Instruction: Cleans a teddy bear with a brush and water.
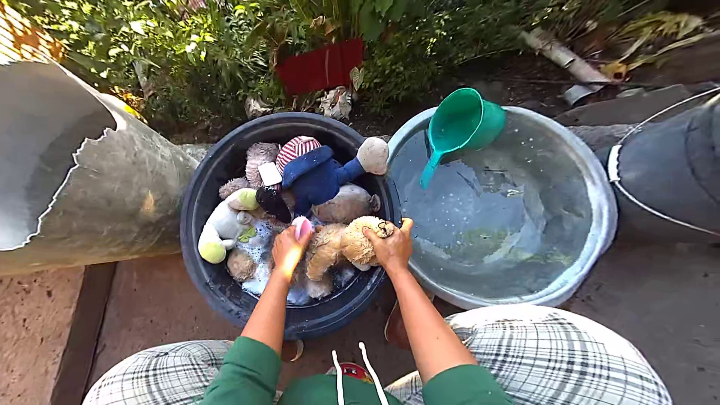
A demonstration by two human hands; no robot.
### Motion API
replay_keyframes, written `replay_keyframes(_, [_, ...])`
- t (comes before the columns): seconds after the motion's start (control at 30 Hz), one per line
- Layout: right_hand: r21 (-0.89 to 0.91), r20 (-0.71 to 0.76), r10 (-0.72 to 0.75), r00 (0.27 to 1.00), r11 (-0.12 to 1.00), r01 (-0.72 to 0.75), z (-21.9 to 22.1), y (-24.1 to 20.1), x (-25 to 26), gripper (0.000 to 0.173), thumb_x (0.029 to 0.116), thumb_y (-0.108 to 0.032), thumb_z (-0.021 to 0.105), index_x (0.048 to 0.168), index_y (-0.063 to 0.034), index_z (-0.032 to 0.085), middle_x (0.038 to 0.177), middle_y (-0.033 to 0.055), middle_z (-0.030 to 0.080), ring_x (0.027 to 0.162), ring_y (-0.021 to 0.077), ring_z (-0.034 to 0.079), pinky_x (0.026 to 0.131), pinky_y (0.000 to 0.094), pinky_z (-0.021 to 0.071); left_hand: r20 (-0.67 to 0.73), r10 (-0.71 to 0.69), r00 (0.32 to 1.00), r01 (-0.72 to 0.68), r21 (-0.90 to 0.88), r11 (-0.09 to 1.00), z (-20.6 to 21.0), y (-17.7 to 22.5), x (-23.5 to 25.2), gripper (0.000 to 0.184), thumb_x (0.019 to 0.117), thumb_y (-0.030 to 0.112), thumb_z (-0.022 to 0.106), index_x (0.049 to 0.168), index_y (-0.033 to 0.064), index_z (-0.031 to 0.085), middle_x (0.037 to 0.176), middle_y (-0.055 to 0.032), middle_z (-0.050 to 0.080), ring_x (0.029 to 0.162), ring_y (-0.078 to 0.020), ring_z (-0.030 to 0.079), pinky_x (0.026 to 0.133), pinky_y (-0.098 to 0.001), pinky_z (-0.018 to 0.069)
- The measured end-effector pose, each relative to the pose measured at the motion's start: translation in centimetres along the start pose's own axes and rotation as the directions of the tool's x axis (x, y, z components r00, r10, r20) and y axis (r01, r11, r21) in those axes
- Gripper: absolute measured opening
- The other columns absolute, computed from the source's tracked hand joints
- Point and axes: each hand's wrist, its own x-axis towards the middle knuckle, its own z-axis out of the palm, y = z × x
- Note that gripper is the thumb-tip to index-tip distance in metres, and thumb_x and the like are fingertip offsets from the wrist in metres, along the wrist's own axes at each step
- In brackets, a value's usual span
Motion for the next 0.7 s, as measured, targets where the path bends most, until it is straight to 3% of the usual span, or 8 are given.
replay_keyframes(0.13, [-0.019, -0.007, 0.006, 1.000, 1.000, -0.006, 0.0, -0.5, 0.1, 0.053, 0.0828, -0.042, 0.083, 0.111, 0.0012, 0.072, 0.141, 0.0301, 0.046, 0.113, 0.0437, 0.059, 0.092, 0.0578, 0.0497, 0.021, -0.059, 0.998, 0.055, 0.159, 0.986, 4.5, -1.7, 0.8, 0.044, 0.1031, 0.038, 0.060, 0.124, -0.0002, 0.068, 0.123, -0.0240, 0.069, 0.121, -0.0405, 0.064, 0.103, -0.0602, 0.0482])
replay_keyframes(0.3, [-0.011, -0.026, -0.009, 1.000, 1.000, 0.009, 0.0, -0.5, -0.1, 0.052, 0.0818, -0.043, 0.082, 0.110, 0.0005, 0.073, 0.140, 0.0289, 0.048, 0.114, 0.0417, 0.060, 0.093, 0.0556, 0.0505, 0.152, -0.170, 0.974, 0.125, 0.268, 0.955, 5.7, -0.7, 2.3, 0.039, 0.1062, 0.015, 0.048, 0.141, -0.0003, 0.057, 0.143, -0.0263, 0.057, 0.137, -0.0425, 0.052, 0.111, -0.0608, 0.0420])
replay_keyframes(0.4, [-0.013, -0.019, -0.005, 1.000, 1.000, 0.005, 0.0, -0.5, -0.1, 0.053, 0.0822, -0.043, 0.082, 0.110, 0.0005, 0.073, 0.140, 0.0281, 0.049, 0.114, 0.0411, 0.061, 0.093, 0.0544, 0.0510, 0.235, -0.182, 0.955, 0.115, 0.273, 0.955, 4.2, -0.7, 3.7, 0.057, 0.0982, 0.012, 0.061, 0.149, -0.0056, 0.044, 0.154, -0.0297, 0.044, 0.144, -0.0447, 0.042, 0.116, -0.0615, 0.0365])
replay_keyframes(0.47, [-0.017, -0.016, 0.001, 1.000, 1.000, -0.002, 0.0, -0.4, -0.2, 0.053, 0.0816, -0.044, 0.082, 0.110, 0.0002, 0.073, 0.140, 0.0278, 0.049, 0.113, 0.0411, 0.061, 0.092, 0.0549, 0.0511, 0.202, -0.030, 0.979, 0.005, 0.126, 0.992, 3.0, -2.5, 3.9, 0.050, 0.0956, 0.021, 0.068, 0.138, -0.0039, 0.058, 0.137, -0.0284, 0.060, 0.131, -0.0440, 0.056, 0.109, -0.0631, 0.0429])
replay_keyframes(0.53, [-0.011, -0.009, 0.006, 1.000, 1.000, -0.006, 0.1, -0.4, -0.1, 0.054, 0.0810, -0.045, 0.083, 0.110, 0.0000, 0.073, 0.140, 0.0280, 0.049, 0.113, 0.0414, 0.061, 0.092, 0.0561, 0.0510, 0.120, 0.154, 0.981, -0.139, -0.124, 0.983, 2.6, -5.5, 2.9, 0.042, 0.0964, 0.035, 0.067, 0.113, -0.0034, 0.071, 0.107, -0.0230, 0.072, 0.104, -0.0368, 0.069, 0.096, -0.0601, 0.0505])
replay_keyframes(0.63, [0.003, -0.014, 0.001, 1.000, 1.000, -0.001, 0.2, -0.3, -0.2, 0.054, 0.0799, -0.045, 0.083, 0.108, 0.0003, 0.073, 0.140, 0.0287, 0.047, 0.112, 0.0421, 0.061, 0.090, 0.0571, 0.0510, -0.105, 0.224, 0.969, -0.240, -0.620, 0.747, 2.7, -7.1, 0.8, 0.027, 0.0973, 0.025, 0.064, 0.086, 0.0014, 0.071, 0.073, -0.0008, 0.068, 0.068, -0.0081, 0.066, 0.071, -0.0318, 0.0577])
replay_keyframes(0.67, [0.004, -0.015, -0.001, 1.000, 1.000, 0.001, 0.2, -0.3, -0.2, 0.055, 0.0800, -0.045, 0.083, 0.108, 0.0006, 0.073, 0.140, 0.0289, 0.047, 0.112, 0.0423, 0.061, 0.090, 0.0569, 0.0509, -0.137, 0.232, 0.963, -0.258, -0.715, 0.649, 2.7, -6.3, 0.5, 0.025, 0.0975, 0.021, 0.060, 0.081, 0.0042, 0.068, 0.068, 0.0040, 0.067, 0.064, -0.0035, 0.065, 0.066, -0.0268, 0.0572])
replay_keyframes(0.7, [0.002, -0.015, -0.001, 1.000, 1.000, 0.002, 0.1, -0.3, -0.2, 0.054, 0.0803, -0.044, 0.083, 0.109, 0.0007, 0.073, 0.140, 0.0293, 0.047, 0.112, 0.0425, 0.061, 0.090, 0.0570, 0.0509, -0.133, 0.264, 0.955, -0.276, -0.721, 0.635, 2.3, -5.2, 0.4, 0.024, 0.0963, 0.021, 0.058, 0.081, 0.0040, 0.068, 0.070, 0.0046, 0.067, 0.066, -0.0025, 0.066, 0.068, -0.0257, 0.0581])
